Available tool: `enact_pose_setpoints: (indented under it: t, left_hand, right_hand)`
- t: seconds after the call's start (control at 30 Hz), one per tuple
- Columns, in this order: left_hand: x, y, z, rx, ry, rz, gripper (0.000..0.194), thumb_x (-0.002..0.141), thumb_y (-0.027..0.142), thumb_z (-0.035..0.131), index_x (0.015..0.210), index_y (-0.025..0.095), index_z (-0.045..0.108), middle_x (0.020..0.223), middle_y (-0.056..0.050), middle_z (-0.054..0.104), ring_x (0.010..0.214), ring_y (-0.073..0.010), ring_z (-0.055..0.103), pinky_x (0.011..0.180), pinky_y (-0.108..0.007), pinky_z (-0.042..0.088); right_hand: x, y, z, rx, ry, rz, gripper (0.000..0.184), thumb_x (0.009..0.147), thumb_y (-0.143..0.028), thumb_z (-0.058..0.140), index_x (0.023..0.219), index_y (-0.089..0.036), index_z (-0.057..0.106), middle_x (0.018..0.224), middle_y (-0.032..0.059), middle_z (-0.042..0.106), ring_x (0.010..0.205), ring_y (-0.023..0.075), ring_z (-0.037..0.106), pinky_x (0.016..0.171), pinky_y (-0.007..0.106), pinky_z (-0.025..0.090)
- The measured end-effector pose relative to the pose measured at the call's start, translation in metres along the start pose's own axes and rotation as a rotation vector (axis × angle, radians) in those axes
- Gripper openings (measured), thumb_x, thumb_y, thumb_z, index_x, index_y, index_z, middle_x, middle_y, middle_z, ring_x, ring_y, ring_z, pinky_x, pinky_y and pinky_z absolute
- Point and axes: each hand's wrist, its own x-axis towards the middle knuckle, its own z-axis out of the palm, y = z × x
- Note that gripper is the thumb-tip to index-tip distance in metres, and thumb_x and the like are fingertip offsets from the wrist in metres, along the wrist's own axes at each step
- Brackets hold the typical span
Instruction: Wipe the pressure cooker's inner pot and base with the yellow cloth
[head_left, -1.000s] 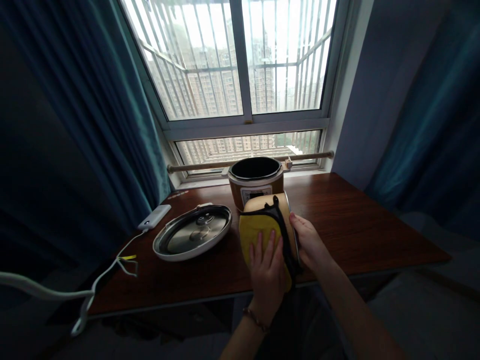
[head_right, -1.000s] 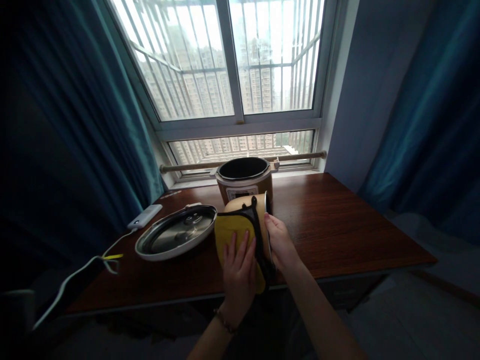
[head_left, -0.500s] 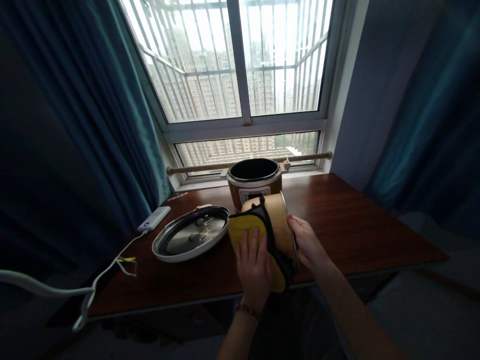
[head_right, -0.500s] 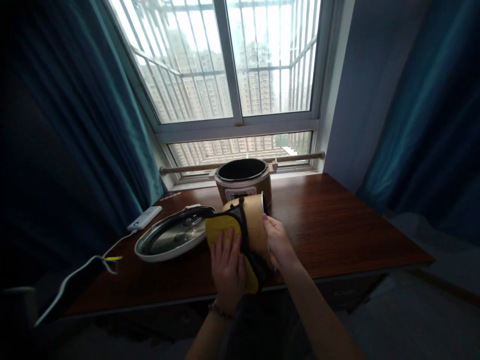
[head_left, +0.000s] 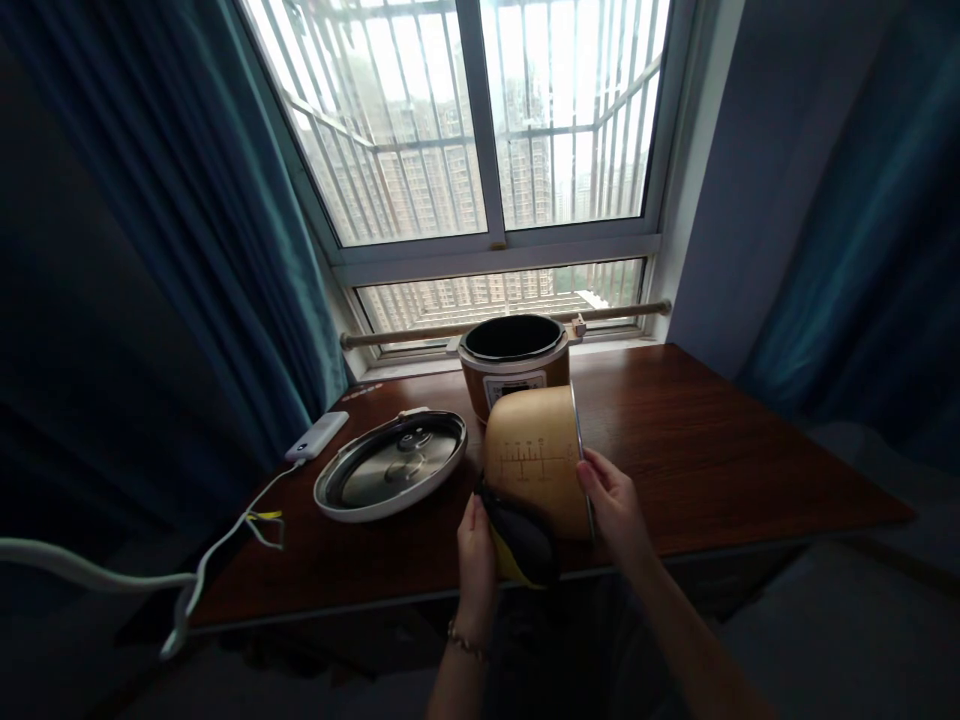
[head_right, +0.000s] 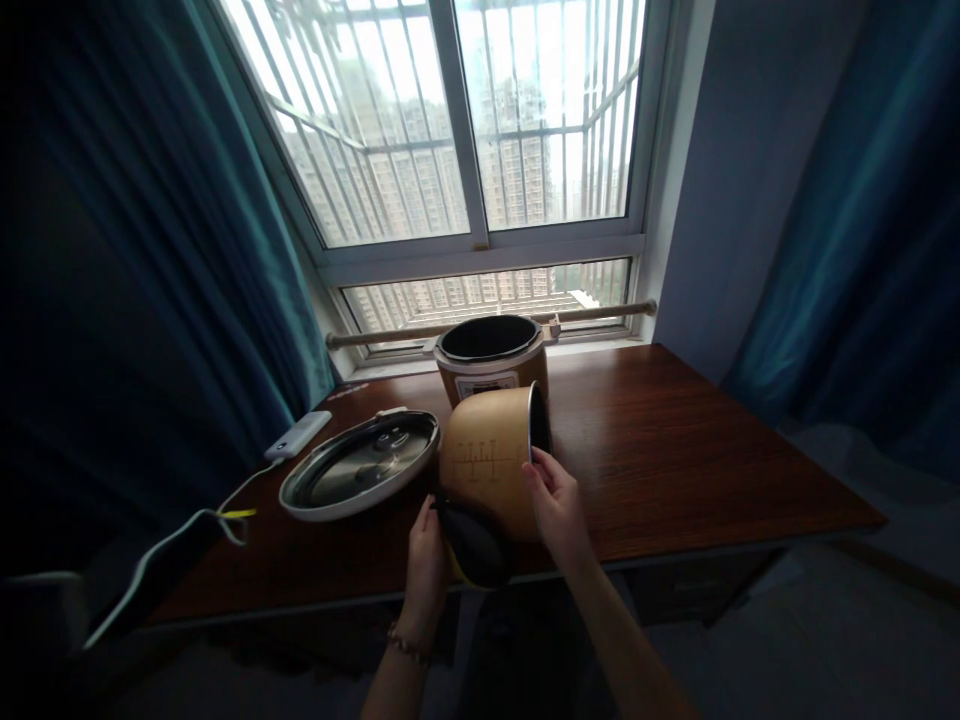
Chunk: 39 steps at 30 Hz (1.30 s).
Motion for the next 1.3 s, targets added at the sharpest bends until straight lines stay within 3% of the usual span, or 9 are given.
enact_pose_setpoints:
  t: [0.1, 0.23, 0.47, 0.63, 0.77, 0.87, 1.1, 1.3]
  left_hand:
    - [-0.001, -0.001, 0.002, -0.002, -0.003, 0.039, 0.040, 0.083, 0.042, 0.048, 0.108, 0.015, 0.063, 0.111, -0.010, 0.064, 0.107, -0.0225, 0.058, 0.095, -0.036, 0.043]
    - [-0.005, -0.007, 0.001, 0.027, -0.044, 0.075, 0.044, 0.084, 0.043, 0.047, 0.115, 0.015, 0.059, 0.115, -0.010, 0.062, 0.112, -0.0223, 0.054, 0.098, -0.035, 0.040]
    - [-0.035, 0.003, -0.001, 0.161, -0.013, 0.136, 0.048, 0.087, 0.046, 0.041, 0.119, 0.015, 0.056, 0.120, -0.011, 0.059, 0.115, -0.0229, 0.051, 0.098, -0.035, 0.040]
    - [-0.051, 0.011, 0.006, 0.331, 0.031, 0.332, 0.045, 0.091, 0.037, 0.034, 0.132, 0.019, 0.042, 0.135, -0.008, 0.045, 0.126, -0.0187, 0.039, 0.105, -0.032, 0.032]
    - [-0.048, 0.018, 0.021, 0.628, 0.013, 0.698, 0.046, 0.091, 0.021, 0.035, 0.136, 0.022, 0.034, 0.145, -0.005, 0.030, 0.134, -0.0203, 0.024, 0.110, -0.041, 0.022]
    - [-0.040, 0.025, 0.034, 0.822, 0.021, 0.906, 0.050, 0.088, 0.013, 0.038, 0.137, 0.021, 0.033, 0.144, -0.006, 0.033, 0.136, -0.0237, 0.017, 0.110, -0.048, 0.020]
    - [-0.027, 0.030, 0.042, 0.867, 0.077, 0.988, 0.049, 0.088, 0.013, 0.037, 0.137, 0.017, 0.033, 0.137, -0.009, 0.043, 0.135, -0.0240, 0.022, 0.106, -0.047, 0.029]
    - [-0.028, 0.028, 0.047, 0.898, -0.006, 1.155, 0.046, 0.087, 0.008, 0.037, 0.132, 0.015, 0.041, 0.132, -0.011, 0.049, 0.128, -0.0230, 0.037, 0.105, -0.046, 0.031]
  right_hand:
    - [-0.019, 0.014, -0.013, -0.231, 0.143, -0.062, 0.035, 0.069, -0.045, 0.066, 0.089, -0.017, 0.069, 0.085, 0.0066, 0.070, 0.079, 0.0230, 0.063, 0.072, 0.031, 0.047]
    - [-0.036, 0.028, -0.019, -0.389, 0.207, -0.100, 0.036, 0.077, -0.048, 0.055, 0.085, -0.016, 0.070, 0.077, 0.0057, 0.069, 0.071, 0.0221, 0.061, 0.065, 0.030, 0.044]
    - [-0.045, 0.005, -0.005, -0.412, 0.328, -0.073, 0.041, 0.079, -0.053, 0.050, 0.080, -0.016, 0.068, 0.076, 0.0061, 0.067, 0.074, 0.0226, 0.059, 0.066, 0.028, 0.042]
    - [-0.030, -0.015, -0.005, -0.369, 0.213, -0.033, 0.043, 0.077, -0.054, 0.053, 0.077, -0.015, 0.068, 0.068, 0.0037, 0.064, 0.066, 0.0192, 0.055, 0.058, 0.026, 0.040]
    - [-0.009, -0.015, -0.007, -0.241, 0.121, 0.005, 0.042, 0.074, -0.054, 0.056, 0.078, -0.015, 0.068, 0.063, 0.0023, 0.063, 0.060, 0.0174, 0.054, 0.051, 0.025, 0.038]
    - [0.003, -0.012, -0.003, -0.132, 0.103, 0.020, 0.039, 0.071, -0.053, 0.060, 0.077, -0.015, 0.067, 0.062, 0.0017, 0.063, 0.057, 0.0161, 0.054, 0.050, 0.024, 0.039]
    - [0.013, -0.017, 0.008, 0.055, 0.080, 0.088, 0.036, 0.069, -0.053, 0.063, 0.067, -0.017, 0.060, 0.058, 0.0006, 0.062, 0.051, 0.0143, 0.053, 0.047, 0.024, 0.039]
    - [0.015, -0.015, 0.010, 0.059, 0.076, 0.065, 0.037, 0.069, -0.053, 0.062, 0.065, -0.017, 0.057, 0.059, -0.0002, 0.061, 0.051, 0.0129, 0.051, 0.048, 0.024, 0.038]
